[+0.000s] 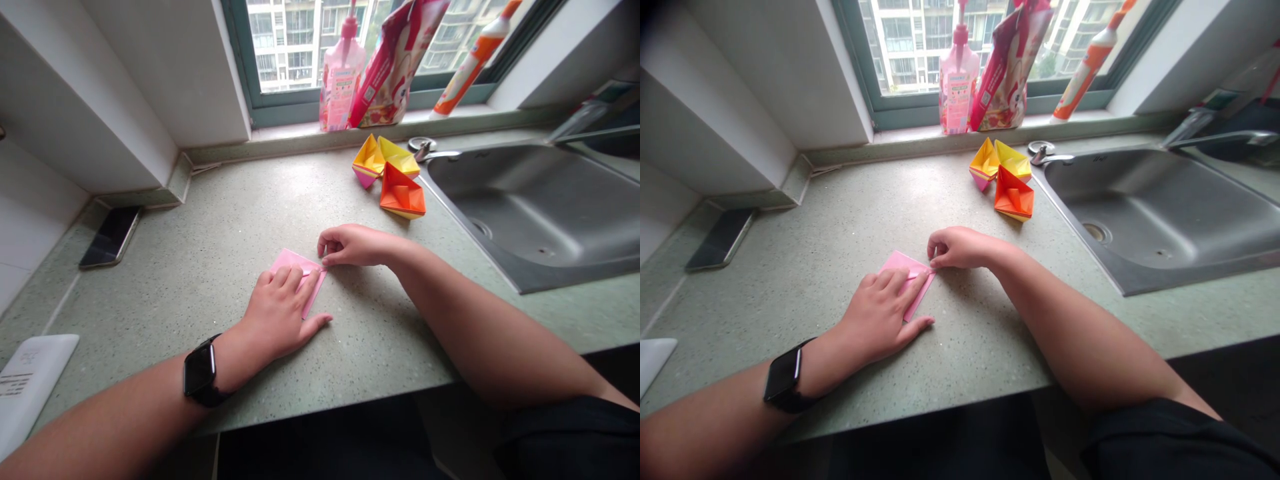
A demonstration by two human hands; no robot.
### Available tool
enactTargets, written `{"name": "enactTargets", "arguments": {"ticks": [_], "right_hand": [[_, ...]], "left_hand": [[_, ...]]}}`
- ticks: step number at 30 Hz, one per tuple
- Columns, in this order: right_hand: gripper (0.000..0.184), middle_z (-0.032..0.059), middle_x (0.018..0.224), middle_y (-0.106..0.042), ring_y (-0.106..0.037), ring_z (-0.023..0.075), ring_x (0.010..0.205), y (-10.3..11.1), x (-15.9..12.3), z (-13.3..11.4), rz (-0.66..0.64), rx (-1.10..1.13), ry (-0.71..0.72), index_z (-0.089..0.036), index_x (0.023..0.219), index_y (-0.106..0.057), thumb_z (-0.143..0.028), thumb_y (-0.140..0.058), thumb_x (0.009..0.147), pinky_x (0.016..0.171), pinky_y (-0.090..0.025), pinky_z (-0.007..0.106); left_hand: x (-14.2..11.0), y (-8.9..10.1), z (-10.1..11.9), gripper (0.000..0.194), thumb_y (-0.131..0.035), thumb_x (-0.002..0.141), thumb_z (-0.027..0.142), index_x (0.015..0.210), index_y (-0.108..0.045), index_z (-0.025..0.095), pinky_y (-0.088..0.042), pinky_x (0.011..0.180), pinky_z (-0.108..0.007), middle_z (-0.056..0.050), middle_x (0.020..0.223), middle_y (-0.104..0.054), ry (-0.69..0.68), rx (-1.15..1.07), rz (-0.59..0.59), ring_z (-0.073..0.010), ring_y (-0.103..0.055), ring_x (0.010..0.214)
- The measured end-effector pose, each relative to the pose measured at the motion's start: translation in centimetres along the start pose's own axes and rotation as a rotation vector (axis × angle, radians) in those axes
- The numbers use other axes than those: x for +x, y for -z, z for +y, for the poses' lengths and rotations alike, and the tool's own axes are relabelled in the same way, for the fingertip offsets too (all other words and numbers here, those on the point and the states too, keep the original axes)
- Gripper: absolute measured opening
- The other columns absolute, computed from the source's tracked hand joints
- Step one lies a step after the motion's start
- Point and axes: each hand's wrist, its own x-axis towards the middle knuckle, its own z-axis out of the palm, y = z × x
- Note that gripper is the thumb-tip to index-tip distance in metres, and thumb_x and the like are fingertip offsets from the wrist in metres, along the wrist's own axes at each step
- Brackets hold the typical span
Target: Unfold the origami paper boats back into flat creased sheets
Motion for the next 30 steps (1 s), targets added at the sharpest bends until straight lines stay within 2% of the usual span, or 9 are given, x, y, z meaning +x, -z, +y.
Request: {"name": "enactTargets", "arguments": {"ticks": [4, 7, 11, 15, 18, 21, 25, 30], "right_hand": [[0.016, 0.0023, 0.085, -0.075, -0.060, 0.0157, 0.071, 0.0, -0.1, -0.2, 0.029, -0.024, -0.013, -0.021, 0.101, -0.077, -0.028, -0.071, 0.088, 0.064, -0.042, 0.028], [0.017, 0.0023, 0.085, -0.075, -0.059, 0.0153, 0.070, 0.0, -0.1, -0.3, 0.034, -0.035, -0.014, -0.021, 0.102, -0.077, -0.029, -0.069, 0.090, 0.063, -0.041, 0.028], [0.015, 0.0021, 0.086, -0.075, -0.060, 0.0152, 0.072, 0.0, -0.2, -0.3, 0.049, -0.058, 0.003, -0.021, 0.100, -0.078, -0.030, -0.070, 0.091, 0.065, -0.041, 0.028], [0.013, 0.0011, 0.083, -0.076, -0.061, 0.0134, 0.064, -0.3, -0.2, -0.5, 0.011, 0.016, -0.041, -0.022, 0.094, -0.077, -0.031, -0.067, 0.095, 0.062, -0.042, 0.027], [0.013, 0.0010, 0.080, -0.076, -0.061, 0.0122, 0.059, -0.7, -0.3, -1.0, -0.034, 0.095, -0.077, -0.021, 0.092, -0.076, -0.030, -0.068, 0.096, 0.058, -0.043, 0.026], [0.012, 0.0007, 0.079, -0.076, -0.061, 0.0117, 0.057, -1.1, -0.3, -1.6, -0.024, 0.106, -0.080, -0.021, 0.093, -0.077, -0.030, -0.069, 0.095, 0.058, -0.044, 0.026], [0.015, 0.0016, 0.086, -0.077, -0.061, 0.0105, 0.060, -1.9, -0.2, -2.3, 0.080, 0.058, -0.035, -0.020, 0.104, -0.080, -0.026, -0.069, 0.095, 0.062, -0.044, 0.025], [0.020, 0.0031, 0.099, -0.079, -0.063, 0.0136, 0.078, -3.0, 0.2, -2.6, 0.191, -0.032, 0.083, -0.024, 0.108, -0.084, -0.020, -0.071, 0.093, 0.074, -0.044, 0.026]], "left_hand": [[0.0, 0.0, -0.1, 0.082, -0.049, 0.103, 0.074, 0.163, -0.048, 0.018, -0.044, 0.096, -0.049, -0.018, 0.139, -0.065, -0.007, -0.013, 0.037, -0.0362, -0.057, 0.122], [0.2, 0.2, -0.6, 0.072, -0.049, 0.106, 0.067, 0.158, -0.053, 0.018, -0.046, 0.094, -0.048, -0.017, 0.135, -0.067, 0.000, -0.039, 0.051, -0.0349, -0.059, 0.119], [0.6, 0.8, -1.4, 0.044, -0.043, 0.113, 0.043, 0.142, -0.065, 0.018, -0.048, 0.089, -0.045, -0.013, 0.122, -0.071, 0.007, -0.096, 0.071, -0.0308, -0.063, 0.111], [-0.1, 0.9, -1.2, 0.028, -0.049, 0.109, 0.021, 0.129, -0.069, 0.020, -0.051, 0.084, -0.042, -0.008, 0.110, -0.072, -0.059, -0.117, 0.077, -0.0272, -0.064, 0.100], [-1.1, 1.0, -0.5, 0.027, -0.055, 0.106, 0.013, 0.128, -0.069, 0.019, -0.054, 0.085, -0.041, -0.007, 0.113, -0.074, -0.151, -0.121, 0.068, -0.0257, -0.065, 0.099], [-1.8, 1.0, 0.2, 0.025, -0.054, 0.106, 0.011, 0.125, -0.070, 0.015, -0.058, 0.091, -0.041, -0.010, 0.121, -0.074, -0.202, -0.083, 0.089, -0.0261, -0.068, 0.105], [-2.3, 0.8, 0.8, 0.030, -0.053, 0.104, 0.009, 0.129, -0.070, 0.010, -0.058, 0.102, -0.045, -0.017, 0.137, -0.072, -0.233, 0.037, 0.122, -0.0310, -0.068, 0.120], [-2.9, 0.7, 1.3, 0.040, -0.051, 0.105, 0.009, 0.141, -0.067, 0.009, -0.057, 0.107, -0.050, -0.019, 0.148, -0.068, -0.212, 0.138, 0.114, -0.0346, -0.067, 0.131]]}}
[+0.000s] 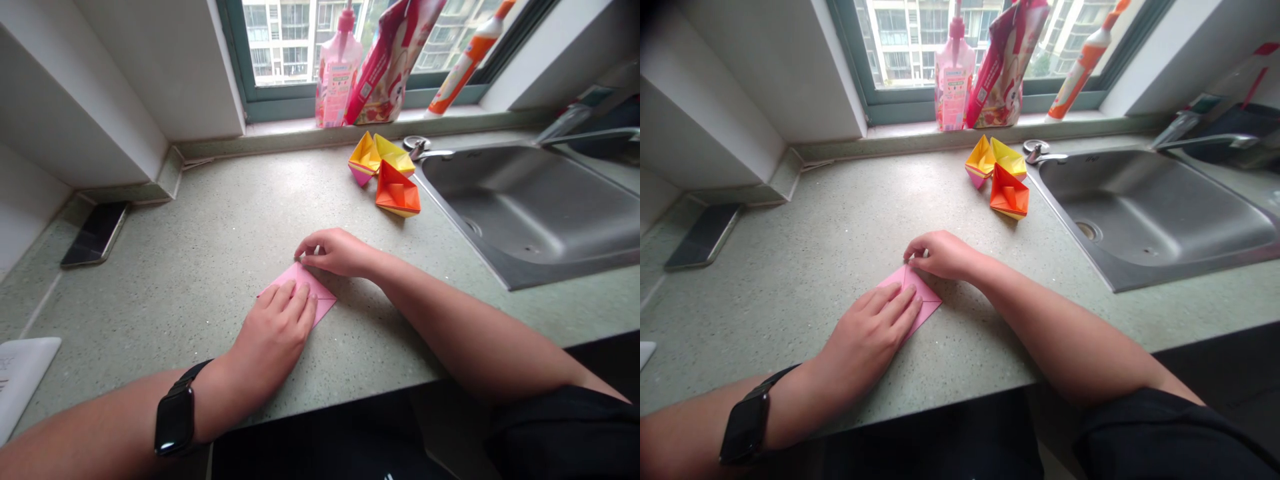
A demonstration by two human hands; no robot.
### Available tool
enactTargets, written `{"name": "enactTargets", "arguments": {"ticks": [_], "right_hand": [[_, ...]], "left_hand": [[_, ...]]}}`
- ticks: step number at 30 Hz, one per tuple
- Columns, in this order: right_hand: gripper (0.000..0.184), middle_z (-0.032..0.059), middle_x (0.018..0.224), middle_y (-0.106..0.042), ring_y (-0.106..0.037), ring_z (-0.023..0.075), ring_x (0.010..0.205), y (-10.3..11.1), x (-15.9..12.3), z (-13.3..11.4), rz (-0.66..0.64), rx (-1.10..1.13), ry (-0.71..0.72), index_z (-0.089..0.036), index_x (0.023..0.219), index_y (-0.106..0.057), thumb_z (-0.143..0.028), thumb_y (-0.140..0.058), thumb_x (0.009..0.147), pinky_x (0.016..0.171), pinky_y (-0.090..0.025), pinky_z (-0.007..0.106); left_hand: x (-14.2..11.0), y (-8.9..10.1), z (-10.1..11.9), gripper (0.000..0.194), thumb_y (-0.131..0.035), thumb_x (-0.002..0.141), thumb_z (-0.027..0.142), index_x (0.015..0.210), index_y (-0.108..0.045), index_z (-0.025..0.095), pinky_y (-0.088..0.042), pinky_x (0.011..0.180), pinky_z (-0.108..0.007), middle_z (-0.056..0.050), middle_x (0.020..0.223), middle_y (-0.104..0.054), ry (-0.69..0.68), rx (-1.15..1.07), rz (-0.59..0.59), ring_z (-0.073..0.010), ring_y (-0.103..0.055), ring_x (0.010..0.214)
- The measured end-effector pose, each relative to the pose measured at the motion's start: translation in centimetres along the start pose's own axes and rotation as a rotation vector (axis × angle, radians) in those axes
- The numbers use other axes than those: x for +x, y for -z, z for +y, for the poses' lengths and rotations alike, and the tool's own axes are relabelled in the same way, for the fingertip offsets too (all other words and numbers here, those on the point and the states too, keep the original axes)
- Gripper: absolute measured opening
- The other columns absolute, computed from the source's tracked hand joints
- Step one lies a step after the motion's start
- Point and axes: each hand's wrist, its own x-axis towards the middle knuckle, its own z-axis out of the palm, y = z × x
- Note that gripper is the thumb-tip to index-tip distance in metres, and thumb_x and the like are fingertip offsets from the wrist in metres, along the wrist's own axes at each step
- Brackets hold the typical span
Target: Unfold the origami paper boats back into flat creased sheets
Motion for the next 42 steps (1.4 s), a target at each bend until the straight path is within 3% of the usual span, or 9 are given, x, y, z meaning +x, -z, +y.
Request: {"name": "enactTargets", "arguments": {"ticks": [3, 9, 16, 21, 34, 42], "right_hand": [[0.020, 0.0036, 0.099, -0.079, -0.063, 0.0147, 0.082, -0.2, 0.0, -0.2, 0.005, -0.042, 0.058, -0.023, 0.104, -0.086, -0.016, -0.071, 0.092, 0.077, -0.044, 0.027], [0.019, 0.0047, 0.099, -0.078, -0.064, 0.0149, 0.085, -0.2, -0.1, -0.5, 0.019, -0.054, 0.095, -0.020, 0.100, -0.085, -0.013, -0.070, 0.092, 0.080, -0.045, 0.027], [0.012, 0.0027, 0.094, -0.077, -0.064, 0.0145, 0.077, -0.5, -0.2, -0.8, -0.019, 0.020, 0.006, -0.021, 0.098, -0.079, -0.021, -0.070, 0.090, 0.073, -0.045, 0.027], [0.011, 0.0025, 0.094, -0.078, -0.067, 0.0157, 0.082, -1.1, -0.3, -1.1, 0.010, 0.023, 0.007, -0.022, 0.099, -0.075, -0.022, -0.071, 0.089, 0.075, -0.047, 0.028], [0.010, 0.0040, 0.095, -0.080, -0.069, 0.0160, 0.082, -1.3, 0.0, -1.5, 0.013, -0.026, -0.028, -0.021, 0.099, -0.076, -0.020, -0.071, 0.091, 0.071, -0.047, 0.027], [0.011, 0.0032, 0.095, -0.080, -0.069, 0.0148, 0.081, -1.5, 0.1, -1.3, 0.041, -0.048, -0.010, -0.020, 0.099, -0.075, -0.017, -0.072, 0.089, 0.072, -0.046, 0.025]], "left_hand": [[-0.2, 0.0, 0.4, 0.045, -0.048, 0.103, 0.006, 0.145, -0.065, 0.010, -0.060, 0.103, -0.050, -0.019, 0.148, -0.068, 0.012, 0.029, -0.036, -0.0353, -0.069, 0.129], [-0.1, -0.2, 0.7, 0.050, -0.045, 0.103, 0.005, 0.151, -0.061, 0.010, -0.057, 0.112, -0.050, -0.019, 0.154, -0.064, 0.011, 0.004, -0.062, -0.0334, -0.066, 0.136], [0.0, -0.3, 0.6, 0.050, -0.046, 0.103, 0.006, 0.151, -0.061, 0.008, -0.055, 0.115, -0.052, -0.022, 0.156, -0.062, 0.022, -0.044, -0.043, -0.0339, -0.064, 0.139], [0.0, -0.1, 0.7, 0.051, -0.045, 0.104, 0.008, 0.153, -0.059, 0.013, -0.055, 0.117, -0.051, -0.018, 0.157, -0.062, 0.029, -0.045, -0.042, -0.0323, -0.063, 0.141], [0.1, -0.3, 0.6, 0.057, -0.047, 0.105, 0.013, 0.162, -0.050, 0.019, -0.049, 0.117, -0.058, -0.019, 0.160, -0.057, 0.025, -0.041, -0.025, -0.0384, -0.057, 0.145], [0.5, -0.7, -0.3, 0.057, -0.045, 0.106, 0.013, 0.162, -0.050, 0.021, -0.053, 0.111, -0.054, -0.015, 0.152, -0.064, -0.028, -0.100, -0.062, -0.0339, -0.063, 0.132]]}}
